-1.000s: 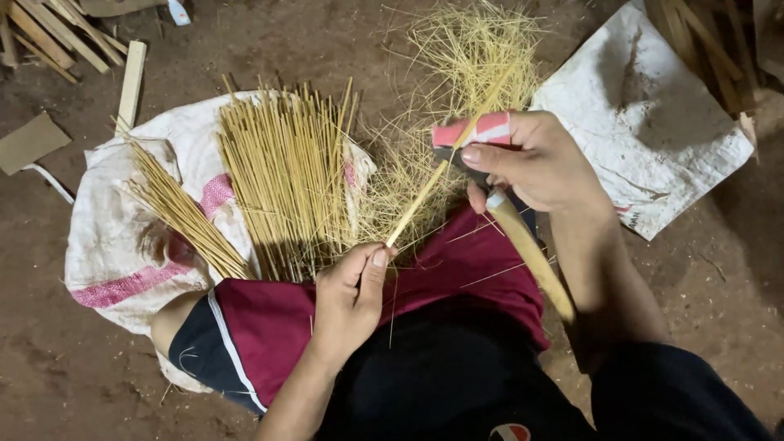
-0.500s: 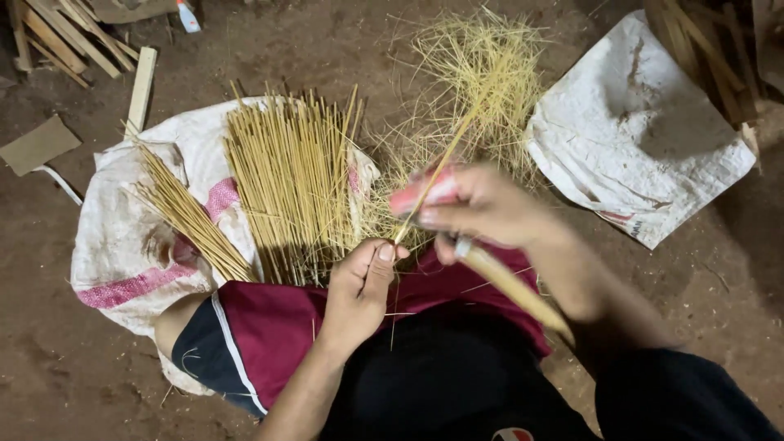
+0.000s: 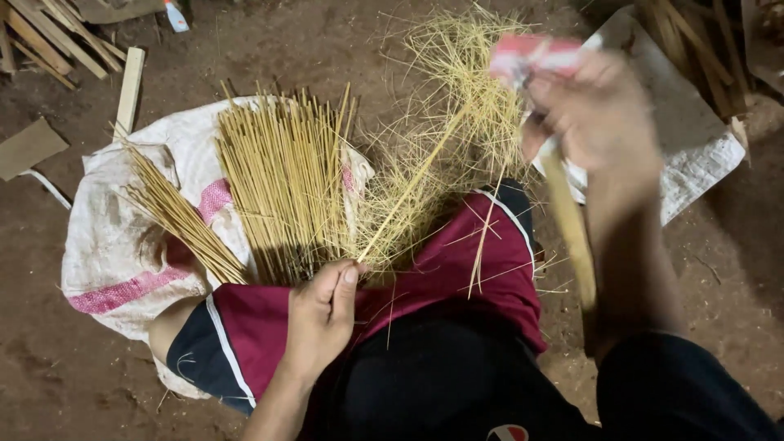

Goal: Using a knife to strip thin fibers from a wooden stick while sitting on a sack of materials.

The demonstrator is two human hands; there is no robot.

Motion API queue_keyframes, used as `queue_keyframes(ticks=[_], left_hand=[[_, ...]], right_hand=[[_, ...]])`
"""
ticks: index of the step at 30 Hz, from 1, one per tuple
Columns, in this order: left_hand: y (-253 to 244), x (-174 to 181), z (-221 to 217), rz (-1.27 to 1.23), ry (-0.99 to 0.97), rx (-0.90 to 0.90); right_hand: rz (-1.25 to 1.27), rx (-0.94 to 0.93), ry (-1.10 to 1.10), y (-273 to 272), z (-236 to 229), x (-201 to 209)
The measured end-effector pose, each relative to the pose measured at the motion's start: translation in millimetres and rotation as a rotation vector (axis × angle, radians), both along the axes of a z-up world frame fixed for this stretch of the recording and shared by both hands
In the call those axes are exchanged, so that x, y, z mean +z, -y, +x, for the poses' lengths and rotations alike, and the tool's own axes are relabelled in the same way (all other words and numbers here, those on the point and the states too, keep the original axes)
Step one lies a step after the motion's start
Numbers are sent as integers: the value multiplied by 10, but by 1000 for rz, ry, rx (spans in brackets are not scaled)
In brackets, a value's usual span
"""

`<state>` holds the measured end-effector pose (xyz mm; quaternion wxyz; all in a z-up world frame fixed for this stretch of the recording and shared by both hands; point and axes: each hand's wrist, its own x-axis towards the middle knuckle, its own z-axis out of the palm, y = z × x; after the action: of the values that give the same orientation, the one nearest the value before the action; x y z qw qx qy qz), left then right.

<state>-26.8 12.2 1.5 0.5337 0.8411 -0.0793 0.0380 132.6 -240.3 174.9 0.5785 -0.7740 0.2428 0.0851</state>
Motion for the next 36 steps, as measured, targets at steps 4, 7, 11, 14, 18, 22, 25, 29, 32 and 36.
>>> queue_keyframes(ticks=[4, 7, 11, 14, 18, 22, 25, 29, 32, 36], left_hand=[[200, 27, 147, -19, 86, -30], [238, 130, 166, 45, 94, -12], [124, 120, 110, 122, 207, -49], [29, -76, 90, 148, 198, -5], [115, -110, 152, 146, 235, 68], [301, -9, 258, 219, 299, 71], [254, 14, 207, 285, 314, 75], [74, -118, 119, 227, 302, 23], [-20, -144, 82, -104, 120, 74], [165, -261, 345, -892, -101, 456]], right_hand=[[209, 549, -159, -40, -216, -695], [453, 1004, 191, 72, -184, -821], [440, 619, 133, 466, 22, -743], [673, 656, 409, 811, 257, -862], [-69, 330, -208, -71, -93, -274], [261, 909, -36, -108, -275, -817], [223, 851, 56, 23, -159, -667], [28, 182, -61, 125, -13, -154], [140, 74, 132, 448, 137, -358], [582, 468, 420, 455, -2, -1014]])
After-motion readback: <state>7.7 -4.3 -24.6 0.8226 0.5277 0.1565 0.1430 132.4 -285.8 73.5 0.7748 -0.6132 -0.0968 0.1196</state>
